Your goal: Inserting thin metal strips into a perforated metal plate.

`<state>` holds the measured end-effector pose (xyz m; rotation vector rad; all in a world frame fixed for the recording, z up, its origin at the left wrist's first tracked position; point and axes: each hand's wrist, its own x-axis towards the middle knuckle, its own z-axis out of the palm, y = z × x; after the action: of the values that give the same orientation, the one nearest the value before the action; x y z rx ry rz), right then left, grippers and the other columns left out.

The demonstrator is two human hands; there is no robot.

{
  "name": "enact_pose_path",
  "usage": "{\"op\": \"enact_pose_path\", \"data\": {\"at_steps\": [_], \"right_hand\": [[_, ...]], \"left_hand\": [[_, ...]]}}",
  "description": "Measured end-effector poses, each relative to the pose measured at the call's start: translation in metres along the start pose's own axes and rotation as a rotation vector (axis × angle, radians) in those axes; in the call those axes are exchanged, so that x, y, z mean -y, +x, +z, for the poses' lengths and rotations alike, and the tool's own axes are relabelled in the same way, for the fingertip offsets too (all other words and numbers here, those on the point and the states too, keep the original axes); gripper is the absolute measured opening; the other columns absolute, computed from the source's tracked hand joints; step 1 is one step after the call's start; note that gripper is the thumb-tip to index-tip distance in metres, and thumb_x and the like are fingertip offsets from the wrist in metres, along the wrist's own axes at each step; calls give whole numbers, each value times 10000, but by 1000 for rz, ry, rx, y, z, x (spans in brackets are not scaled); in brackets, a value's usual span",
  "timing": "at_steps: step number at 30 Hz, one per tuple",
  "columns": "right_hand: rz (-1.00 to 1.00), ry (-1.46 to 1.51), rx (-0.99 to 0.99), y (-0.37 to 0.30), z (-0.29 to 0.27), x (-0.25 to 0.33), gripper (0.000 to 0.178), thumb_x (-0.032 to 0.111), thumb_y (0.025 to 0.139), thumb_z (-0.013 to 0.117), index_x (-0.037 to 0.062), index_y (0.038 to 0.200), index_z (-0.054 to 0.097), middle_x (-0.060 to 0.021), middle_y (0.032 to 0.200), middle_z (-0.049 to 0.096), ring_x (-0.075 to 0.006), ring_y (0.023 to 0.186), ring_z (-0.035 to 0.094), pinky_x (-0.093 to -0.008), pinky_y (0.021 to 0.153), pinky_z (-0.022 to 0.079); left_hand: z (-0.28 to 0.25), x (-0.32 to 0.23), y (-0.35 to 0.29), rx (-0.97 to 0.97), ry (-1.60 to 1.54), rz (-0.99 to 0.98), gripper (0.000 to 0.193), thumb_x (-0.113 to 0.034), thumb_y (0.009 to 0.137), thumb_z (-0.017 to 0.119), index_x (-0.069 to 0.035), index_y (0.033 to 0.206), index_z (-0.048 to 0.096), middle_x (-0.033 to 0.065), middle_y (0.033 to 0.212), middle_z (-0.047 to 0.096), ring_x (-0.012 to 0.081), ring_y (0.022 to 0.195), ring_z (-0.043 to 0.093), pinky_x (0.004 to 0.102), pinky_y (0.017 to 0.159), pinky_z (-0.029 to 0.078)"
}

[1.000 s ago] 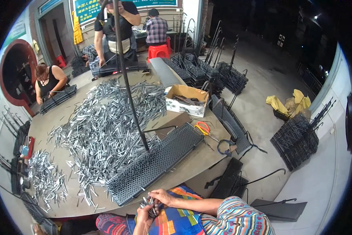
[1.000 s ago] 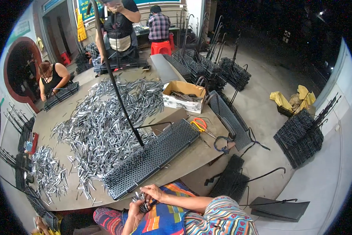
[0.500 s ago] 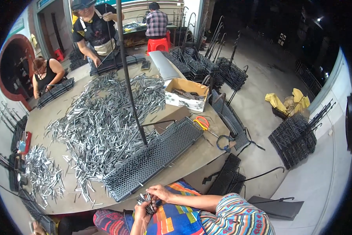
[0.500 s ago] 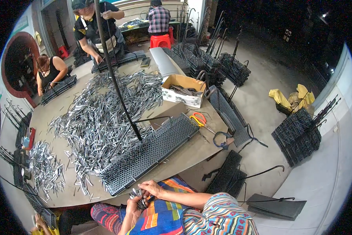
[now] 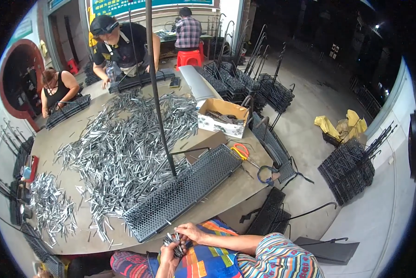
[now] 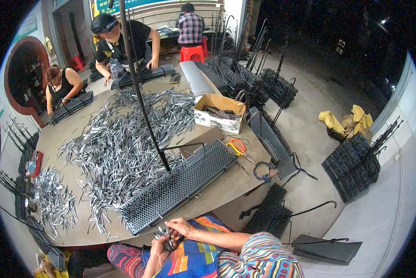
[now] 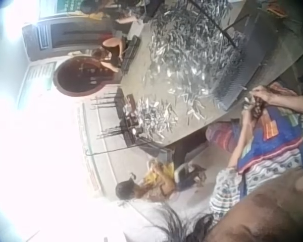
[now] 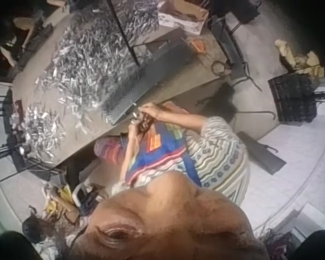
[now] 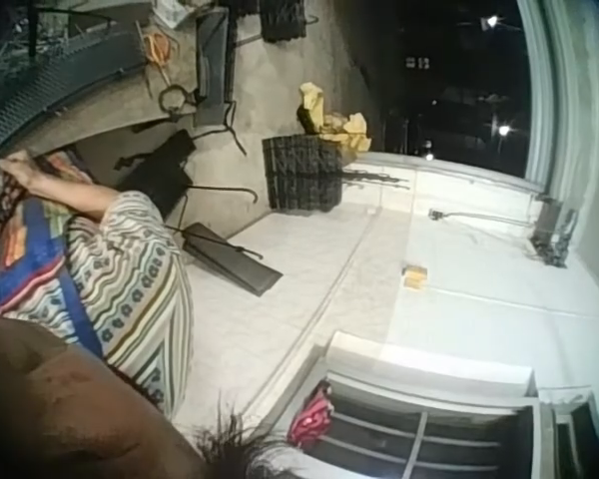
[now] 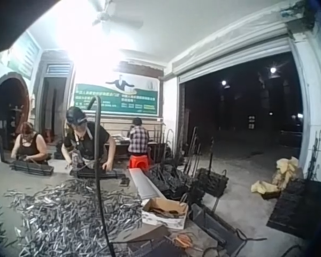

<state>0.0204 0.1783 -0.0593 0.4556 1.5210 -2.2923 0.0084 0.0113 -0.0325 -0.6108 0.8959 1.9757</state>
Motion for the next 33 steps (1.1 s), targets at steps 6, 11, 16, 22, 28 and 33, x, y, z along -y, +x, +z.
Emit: {"op": "enact_pose_path", "data": {"at_steps": [6,11,16,22,28,33], "right_hand": [[1,43,49,-6,-1,8,350,387,896,622,39,926,646,-38,715,625,-106,559,592,-235,508,478],[-29,33,172,-17,11,26,188,225,878,655,38,895,674,-12,676,631,-84,549,588,-221,523,460],[-36,16,130,-13,4,16,159,195,856,670,37,869,675,-22,672,637,-91,553,599,-228,510,451],[-19,27,92,-14,4,11,130,166,823,699,45,800,658,-20,648,628,-94,545,587,-220,491,420],[-24,-1,58,-12,4,8,155,198,817,708,67,766,645,-10,638,625,-77,542,565,-208,497,401],[-32,34,26,-15,4,12,182,234,814,716,76,758,647,-3,632,622,-68,538,556,-205,499,387]], "left_hand": [[13,-1,-12,4,20,41,206,19,825,543,37,1030,546,155,799,621,255,618,615,373,514,534],[22,-3,-21,-19,94,117,211,26,820,552,19,1031,568,144,790,635,236,595,620,347,490,532],[19,-3,-18,-26,86,103,239,26,817,550,25,1055,570,149,787,638,236,581,617,335,489,531],[18,-1,-20,-49,140,80,205,4,819,552,37,1021,566,159,794,632,253,584,616,352,501,539],[21,-2,-22,-48,135,94,165,4,833,542,35,992,574,156,770,634,237,559,616,328,471,531],[21,-2,-22,-45,124,127,174,3,830,547,24,1000,573,146,768,633,228,563,616,323,468,530]]}}
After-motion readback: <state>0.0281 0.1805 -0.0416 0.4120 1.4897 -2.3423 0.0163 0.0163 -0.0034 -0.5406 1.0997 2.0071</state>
